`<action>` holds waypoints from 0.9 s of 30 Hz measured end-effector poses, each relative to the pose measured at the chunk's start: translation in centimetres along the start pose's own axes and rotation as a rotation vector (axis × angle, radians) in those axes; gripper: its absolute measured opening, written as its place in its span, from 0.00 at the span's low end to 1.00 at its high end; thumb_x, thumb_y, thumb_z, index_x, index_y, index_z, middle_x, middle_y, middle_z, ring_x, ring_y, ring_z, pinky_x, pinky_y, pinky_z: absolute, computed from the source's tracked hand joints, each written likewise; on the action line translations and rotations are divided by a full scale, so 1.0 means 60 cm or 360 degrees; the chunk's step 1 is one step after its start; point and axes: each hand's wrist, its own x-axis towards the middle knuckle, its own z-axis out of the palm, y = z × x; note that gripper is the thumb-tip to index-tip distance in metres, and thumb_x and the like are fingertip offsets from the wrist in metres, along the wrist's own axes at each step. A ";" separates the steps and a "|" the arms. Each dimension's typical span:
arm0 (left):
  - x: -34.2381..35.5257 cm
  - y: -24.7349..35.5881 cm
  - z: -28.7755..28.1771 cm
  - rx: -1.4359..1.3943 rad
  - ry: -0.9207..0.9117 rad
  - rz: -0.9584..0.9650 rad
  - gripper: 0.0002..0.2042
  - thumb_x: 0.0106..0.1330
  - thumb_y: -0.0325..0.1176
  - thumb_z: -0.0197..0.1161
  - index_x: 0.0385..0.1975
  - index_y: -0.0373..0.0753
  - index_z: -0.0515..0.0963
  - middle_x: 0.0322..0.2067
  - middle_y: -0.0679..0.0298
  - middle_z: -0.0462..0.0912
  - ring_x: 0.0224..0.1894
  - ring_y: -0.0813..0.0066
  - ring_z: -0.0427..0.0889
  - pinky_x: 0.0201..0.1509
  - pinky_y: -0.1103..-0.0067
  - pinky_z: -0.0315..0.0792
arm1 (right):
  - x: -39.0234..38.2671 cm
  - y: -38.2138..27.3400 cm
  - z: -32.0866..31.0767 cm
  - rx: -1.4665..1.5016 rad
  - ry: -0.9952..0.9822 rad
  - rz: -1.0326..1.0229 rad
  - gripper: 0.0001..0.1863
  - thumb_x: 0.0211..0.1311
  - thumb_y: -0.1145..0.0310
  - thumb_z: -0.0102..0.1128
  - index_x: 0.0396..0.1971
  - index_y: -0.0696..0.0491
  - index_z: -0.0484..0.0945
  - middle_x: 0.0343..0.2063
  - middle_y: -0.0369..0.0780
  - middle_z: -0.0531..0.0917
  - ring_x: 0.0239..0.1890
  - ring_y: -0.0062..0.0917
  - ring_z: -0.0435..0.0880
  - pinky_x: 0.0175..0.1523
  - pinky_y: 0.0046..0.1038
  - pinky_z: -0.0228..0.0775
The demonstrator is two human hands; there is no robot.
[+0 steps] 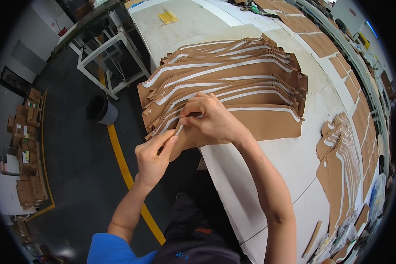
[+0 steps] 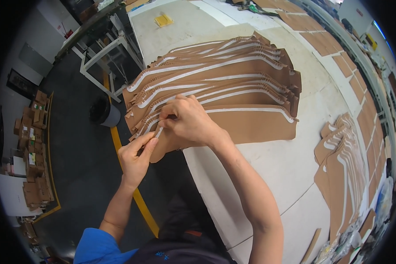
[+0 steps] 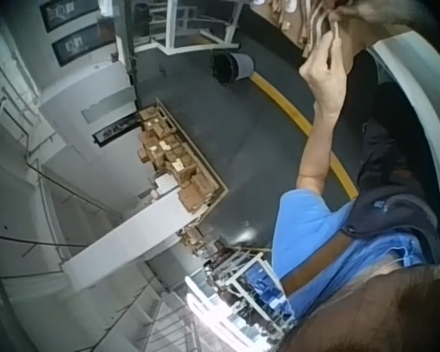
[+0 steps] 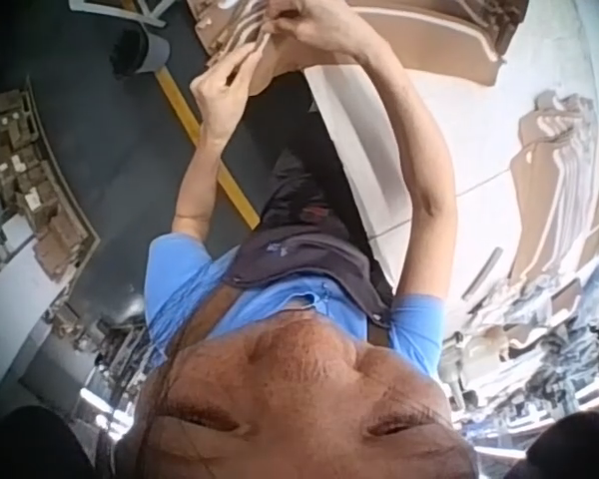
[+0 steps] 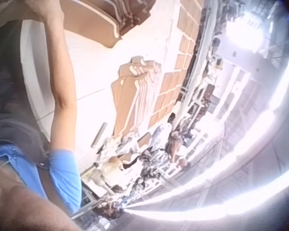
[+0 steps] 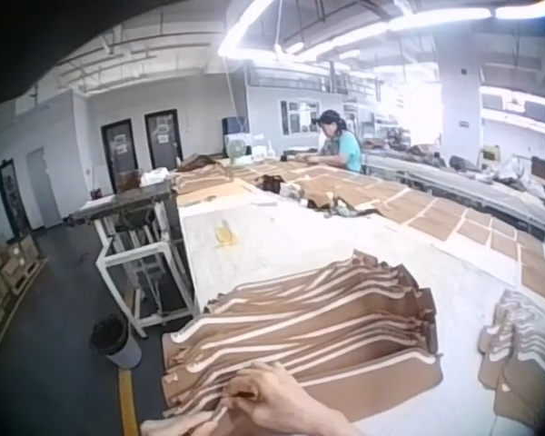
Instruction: Applying adhesive strips to leather pieces and folding the edges over and pressing them down.
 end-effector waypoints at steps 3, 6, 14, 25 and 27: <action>-0.001 -0.005 0.003 -0.0163 0.0057 -0.0078 0.09 0.68 0.26 0.74 0.44 0.30 0.88 0.34 0.56 0.91 0.32 0.75 0.89 0.38 0.81 0.79 | -0.001 0.006 0.006 0.0163 0.0041 -0.0133 0.07 0.61 0.67 0.68 0.32 0.54 0.90 0.33 0.38 0.89 0.46 0.32 0.80 0.58 0.35 0.65; -0.002 -0.005 0.003 -0.0108 0.0053 0.0008 0.08 0.68 0.25 0.74 0.44 0.30 0.88 0.34 0.55 0.91 0.32 0.75 0.89 0.37 0.80 0.79 | 0.000 -0.002 0.001 0.0099 -0.0075 -0.0115 0.06 0.60 0.68 0.67 0.31 0.53 0.90 0.33 0.37 0.89 0.45 0.31 0.79 0.58 0.34 0.64; -0.011 -0.016 0.006 0.0283 0.0052 0.0306 0.09 0.70 0.24 0.72 0.47 0.30 0.87 0.34 0.58 0.92 0.32 0.78 0.89 0.36 0.81 0.79 | 0.006 0.001 0.016 -0.0077 -0.0110 -0.0107 0.06 0.62 0.69 0.65 0.30 0.53 0.87 0.32 0.39 0.87 0.46 0.34 0.79 0.58 0.36 0.63; -0.031 -0.010 -0.028 -0.0418 0.0118 -0.0570 0.12 0.78 0.29 0.64 0.56 0.31 0.83 0.44 0.60 0.90 0.46 0.82 0.87 0.50 0.85 0.78 | -0.351 -0.056 -0.139 -0.0302 0.0675 0.0651 0.12 0.66 0.78 0.67 0.49 0.59 0.85 0.50 0.45 0.83 0.56 0.38 0.81 0.64 0.35 0.70; -0.042 0.000 -0.032 -0.0364 0.0198 -0.0535 0.12 0.79 0.29 0.63 0.55 0.31 0.83 0.43 0.60 0.90 0.44 0.82 0.87 0.49 0.84 0.78 | -0.513 -0.093 -0.163 -0.0760 0.0961 0.0901 0.09 0.67 0.81 0.65 0.46 0.60 0.85 0.48 0.44 0.84 0.55 0.36 0.82 0.64 0.34 0.71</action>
